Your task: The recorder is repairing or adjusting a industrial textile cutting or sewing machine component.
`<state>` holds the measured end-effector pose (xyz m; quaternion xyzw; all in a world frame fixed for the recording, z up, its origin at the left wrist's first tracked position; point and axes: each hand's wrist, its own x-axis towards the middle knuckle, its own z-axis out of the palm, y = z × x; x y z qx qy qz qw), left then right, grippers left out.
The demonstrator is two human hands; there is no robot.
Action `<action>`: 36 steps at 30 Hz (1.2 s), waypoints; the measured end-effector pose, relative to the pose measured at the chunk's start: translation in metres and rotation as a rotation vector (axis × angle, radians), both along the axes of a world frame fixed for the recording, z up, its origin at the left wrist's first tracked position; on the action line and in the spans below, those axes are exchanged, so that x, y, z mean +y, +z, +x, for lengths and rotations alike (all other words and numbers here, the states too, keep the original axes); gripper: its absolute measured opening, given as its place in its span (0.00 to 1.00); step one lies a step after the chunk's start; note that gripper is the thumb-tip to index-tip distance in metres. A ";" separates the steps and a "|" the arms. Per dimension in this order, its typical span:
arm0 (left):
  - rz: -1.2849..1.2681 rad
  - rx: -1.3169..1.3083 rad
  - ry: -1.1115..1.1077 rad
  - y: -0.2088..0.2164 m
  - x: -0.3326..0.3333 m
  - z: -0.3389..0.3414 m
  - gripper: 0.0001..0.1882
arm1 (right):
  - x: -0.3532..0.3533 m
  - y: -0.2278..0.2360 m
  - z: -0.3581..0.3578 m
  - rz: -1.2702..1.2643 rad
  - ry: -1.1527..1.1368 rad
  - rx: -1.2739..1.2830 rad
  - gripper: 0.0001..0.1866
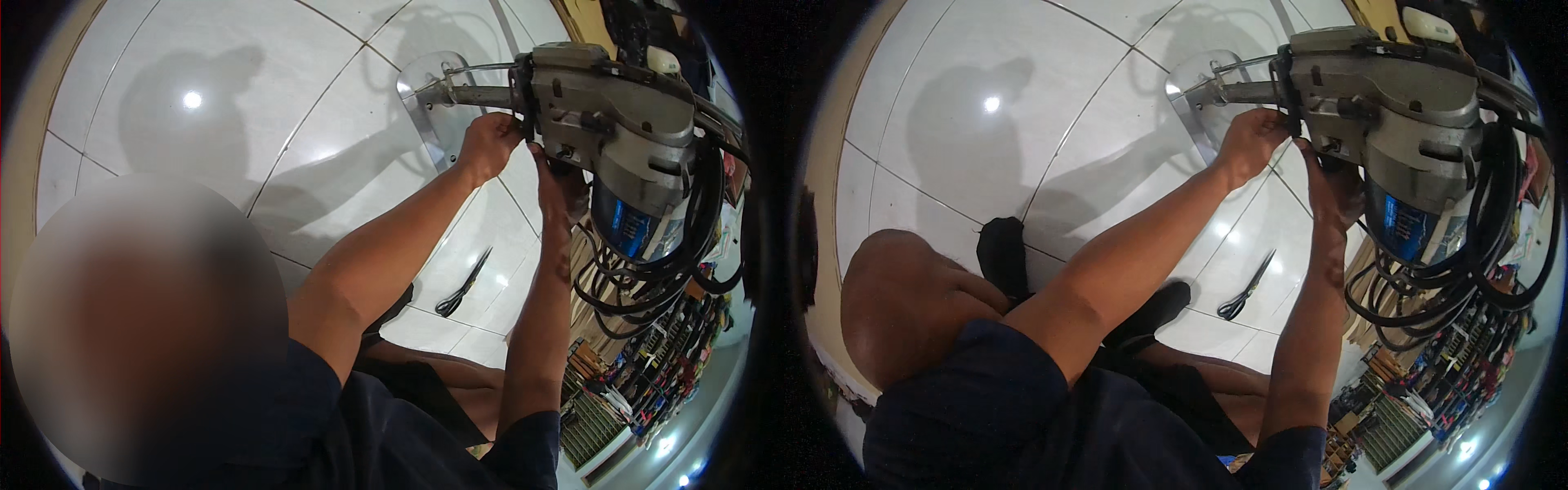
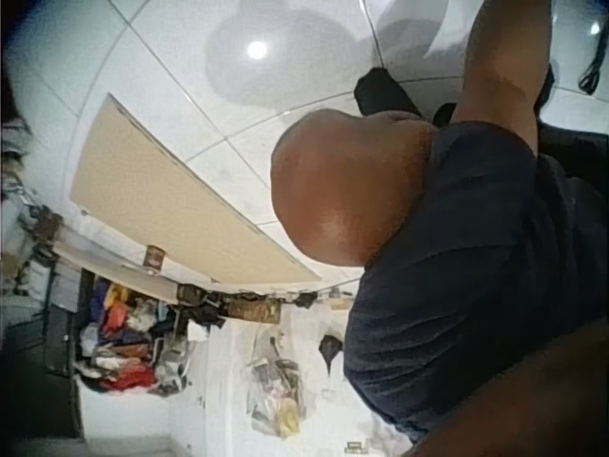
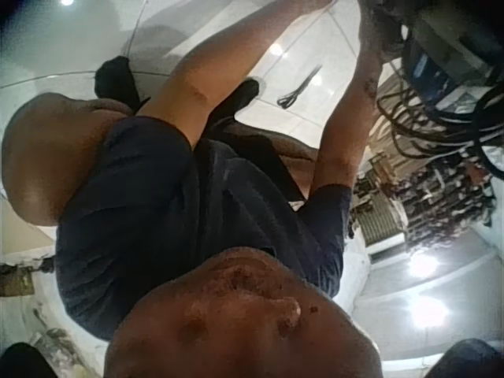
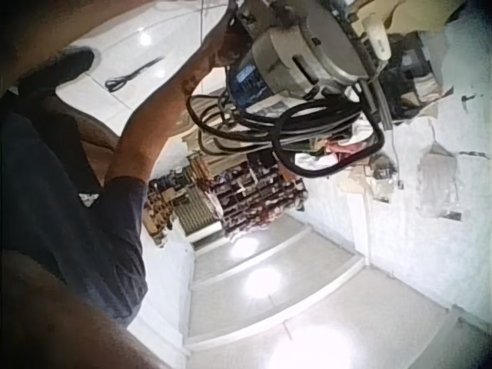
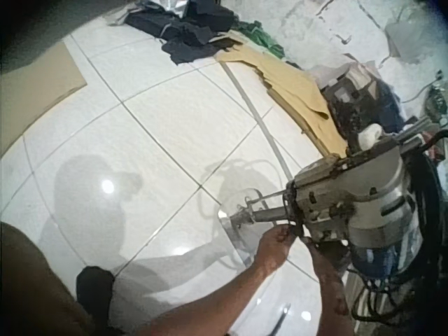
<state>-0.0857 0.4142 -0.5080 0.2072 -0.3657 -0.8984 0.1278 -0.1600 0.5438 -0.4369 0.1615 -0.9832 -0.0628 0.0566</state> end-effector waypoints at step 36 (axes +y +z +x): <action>0.731 0.204 0.016 -0.013 0.014 -0.005 0.09 | -0.042 0.012 0.026 0.171 -0.007 0.169 0.45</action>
